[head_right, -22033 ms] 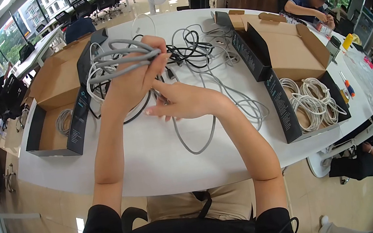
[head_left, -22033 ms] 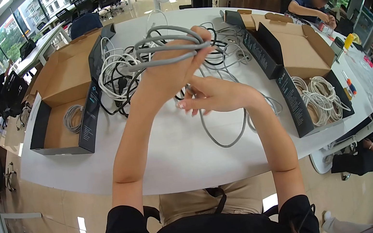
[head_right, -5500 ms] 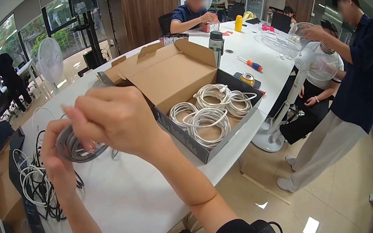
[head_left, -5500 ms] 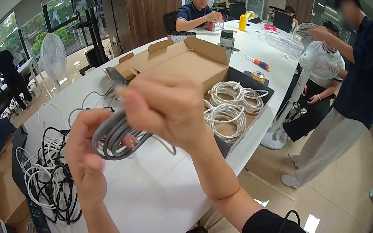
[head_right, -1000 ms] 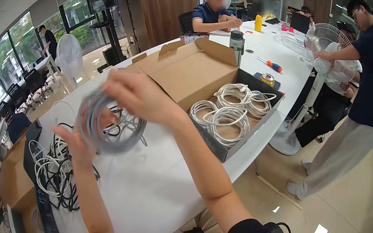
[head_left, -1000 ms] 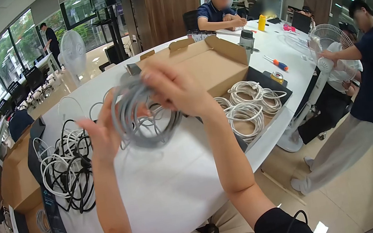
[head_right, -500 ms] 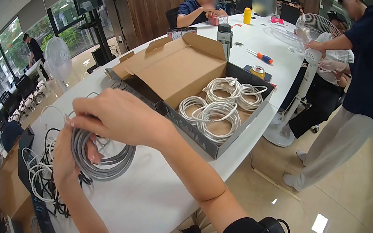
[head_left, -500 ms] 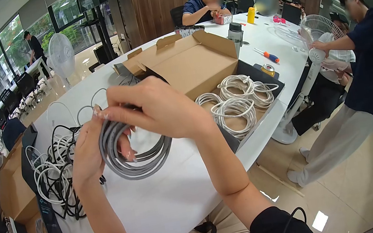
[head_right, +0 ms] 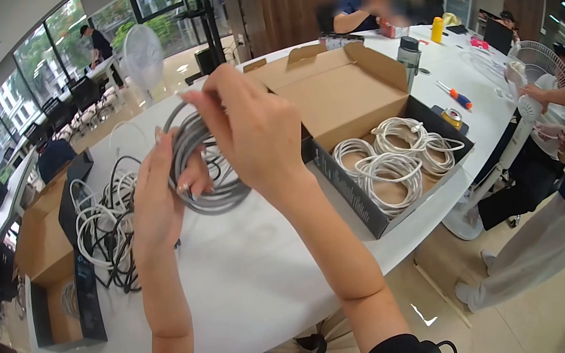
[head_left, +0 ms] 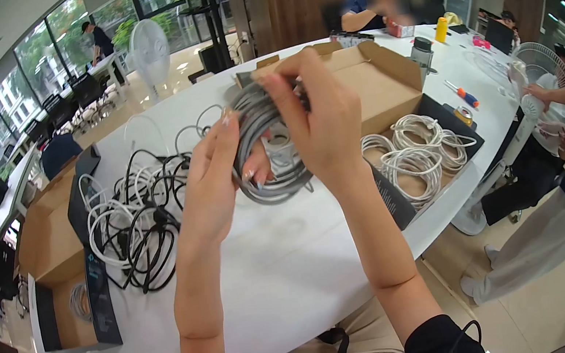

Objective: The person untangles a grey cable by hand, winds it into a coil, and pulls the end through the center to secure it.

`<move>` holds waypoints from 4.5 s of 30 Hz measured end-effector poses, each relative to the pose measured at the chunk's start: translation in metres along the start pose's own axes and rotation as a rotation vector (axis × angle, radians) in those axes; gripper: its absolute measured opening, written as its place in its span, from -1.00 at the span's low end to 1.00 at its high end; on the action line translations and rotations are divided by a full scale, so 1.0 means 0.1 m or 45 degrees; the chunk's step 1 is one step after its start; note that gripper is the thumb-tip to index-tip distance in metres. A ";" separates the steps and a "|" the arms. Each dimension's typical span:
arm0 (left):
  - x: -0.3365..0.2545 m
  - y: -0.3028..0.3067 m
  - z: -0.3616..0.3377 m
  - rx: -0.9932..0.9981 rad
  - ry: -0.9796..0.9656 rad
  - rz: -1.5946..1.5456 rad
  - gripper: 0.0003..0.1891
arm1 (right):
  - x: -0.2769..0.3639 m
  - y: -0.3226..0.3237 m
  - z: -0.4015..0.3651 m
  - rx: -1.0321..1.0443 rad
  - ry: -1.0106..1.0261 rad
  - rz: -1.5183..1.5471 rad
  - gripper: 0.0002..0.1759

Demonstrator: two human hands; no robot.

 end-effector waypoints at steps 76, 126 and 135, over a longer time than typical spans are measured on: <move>-1.49 4.13 -3.68 -0.469 -0.310 -0.326 -0.65 | -1.14 -0.58 -0.91 0.328 -0.183 -0.064 -0.70; -0.99 1.09 -2.08 -0.604 -0.242 0.245 -0.66 | 0.26 -0.29 -0.17 0.720 -0.280 0.305 -0.71; -0.75 0.47 -1.38 -0.123 -0.197 0.148 -0.62 | 0.83 -0.83 -0.38 0.621 -0.637 1.683 -0.68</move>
Point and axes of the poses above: each hand's wrist, its own z-axis towards the middle knuckle, its own y-axis out of the back of the hand, x = y × z, the point moved 5 cm from there along z, towards the middle knuckle, and after that the axes turned 15 degrees about y, right-handed, at the moved point
